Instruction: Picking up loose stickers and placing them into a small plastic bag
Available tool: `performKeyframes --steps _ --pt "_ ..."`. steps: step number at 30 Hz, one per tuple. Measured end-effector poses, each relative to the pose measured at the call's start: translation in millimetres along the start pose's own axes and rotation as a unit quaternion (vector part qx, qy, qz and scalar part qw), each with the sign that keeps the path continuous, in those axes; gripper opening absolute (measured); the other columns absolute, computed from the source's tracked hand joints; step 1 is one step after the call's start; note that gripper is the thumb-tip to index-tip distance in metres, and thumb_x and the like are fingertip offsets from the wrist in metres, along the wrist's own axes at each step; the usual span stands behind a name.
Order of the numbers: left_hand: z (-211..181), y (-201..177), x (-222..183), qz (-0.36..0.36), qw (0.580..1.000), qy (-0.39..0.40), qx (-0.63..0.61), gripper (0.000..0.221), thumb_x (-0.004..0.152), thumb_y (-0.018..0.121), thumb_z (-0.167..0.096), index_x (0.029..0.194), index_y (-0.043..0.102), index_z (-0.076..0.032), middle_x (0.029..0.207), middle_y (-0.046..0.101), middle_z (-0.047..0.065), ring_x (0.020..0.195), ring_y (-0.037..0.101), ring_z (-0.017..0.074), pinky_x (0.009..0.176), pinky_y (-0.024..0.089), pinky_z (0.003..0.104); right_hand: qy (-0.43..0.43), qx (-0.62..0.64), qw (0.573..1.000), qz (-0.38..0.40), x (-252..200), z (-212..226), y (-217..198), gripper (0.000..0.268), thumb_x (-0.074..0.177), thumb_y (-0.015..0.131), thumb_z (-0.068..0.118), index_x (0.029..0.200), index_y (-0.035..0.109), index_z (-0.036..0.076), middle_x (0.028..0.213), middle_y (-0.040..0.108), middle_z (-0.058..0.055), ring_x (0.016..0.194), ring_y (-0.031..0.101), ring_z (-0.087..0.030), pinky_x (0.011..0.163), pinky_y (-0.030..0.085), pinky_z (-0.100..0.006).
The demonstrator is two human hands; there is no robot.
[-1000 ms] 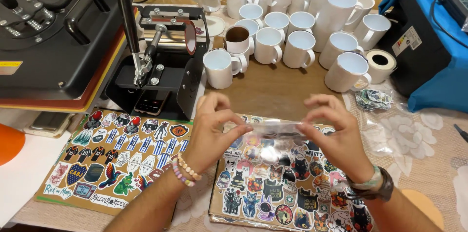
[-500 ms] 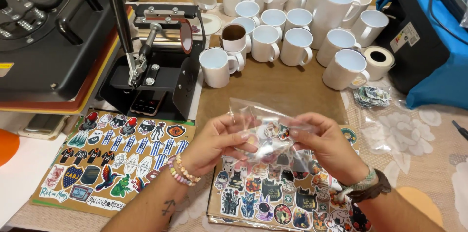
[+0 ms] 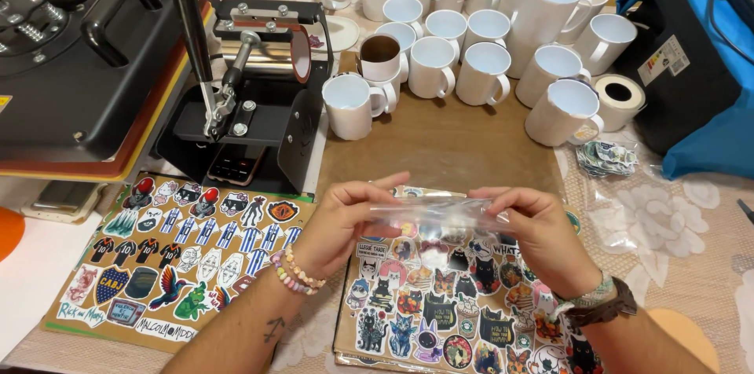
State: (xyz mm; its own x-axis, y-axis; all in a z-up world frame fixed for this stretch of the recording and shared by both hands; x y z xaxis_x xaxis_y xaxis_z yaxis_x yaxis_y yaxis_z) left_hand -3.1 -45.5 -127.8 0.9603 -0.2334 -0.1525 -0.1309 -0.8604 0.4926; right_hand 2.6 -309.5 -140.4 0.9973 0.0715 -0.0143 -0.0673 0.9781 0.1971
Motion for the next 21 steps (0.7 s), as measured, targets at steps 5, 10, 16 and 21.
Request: performKeyframes --steps 5,10,16,21 --pt "1 3 7 0.043 0.988 -0.054 -0.138 0.039 0.083 0.049 -0.017 0.117 0.046 0.002 0.149 0.044 0.034 0.107 0.067 0.0506 0.068 0.066 0.051 -0.073 -0.092 0.993 0.034 7 9 -1 0.015 0.081 0.064 -0.012 0.074 0.073 -0.003 0.108 0.076 -0.024 0.093 0.07 -0.024 0.08 0.058 -0.036" --pt "-8 12 33 0.031 0.998 -0.006 0.052 0.082 0.074 0.071 0.01 0.143 0.028 0.005 0.125 0.062 0.031 0.097 0.072 0.0408 0.073 0.066 0.038 -0.122 -0.14 0.983 0.004 17 23 2 0.022 0.083 0.057 -0.019 0.082 0.075 -0.006 0.113 0.074 -0.028 0.095 0.074 -0.033 0.079 0.061 -0.04" --pt "-133 63 143 0.061 0.845 0.254 0.466 0.051 0.078 0.058 0.015 0.119 0.057 -0.015 0.085 0.08 0.002 0.068 0.075 0.0078 0.037 0.049 0.025 -0.117 -0.107 0.987 -0.036 17 38 -20 0.026 0.091 0.061 -0.002 0.116 0.063 0.002 0.139 0.064 -0.015 0.107 0.07 -0.024 0.082 0.064 -0.034" --pt "-165 89 223 0.062 0.694 0.394 0.6 0.058 0.067 0.045 0.02 0.115 0.061 -0.01 0.076 0.074 0.001 0.069 0.072 0.0167 0.06 0.054 0.034 -0.087 -0.131 0.983 -0.096 0 31 -66 0.011 0.095 0.059 -0.001 0.104 0.065 0.003 0.126 0.068 -0.014 0.097 0.069 -0.021 0.075 0.059 -0.031"
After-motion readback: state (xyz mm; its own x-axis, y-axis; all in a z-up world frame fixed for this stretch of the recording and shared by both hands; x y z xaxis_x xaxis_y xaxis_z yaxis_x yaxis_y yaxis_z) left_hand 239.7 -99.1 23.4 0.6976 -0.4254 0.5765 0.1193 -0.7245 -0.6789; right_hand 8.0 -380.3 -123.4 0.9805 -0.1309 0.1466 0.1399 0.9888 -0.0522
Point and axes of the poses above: each hand's wrist, its own x-axis towards the middle knuckle, its own y-axis out of the palm, z = x × y, the point moved 4 cm from there along x, towards the middle knuckle
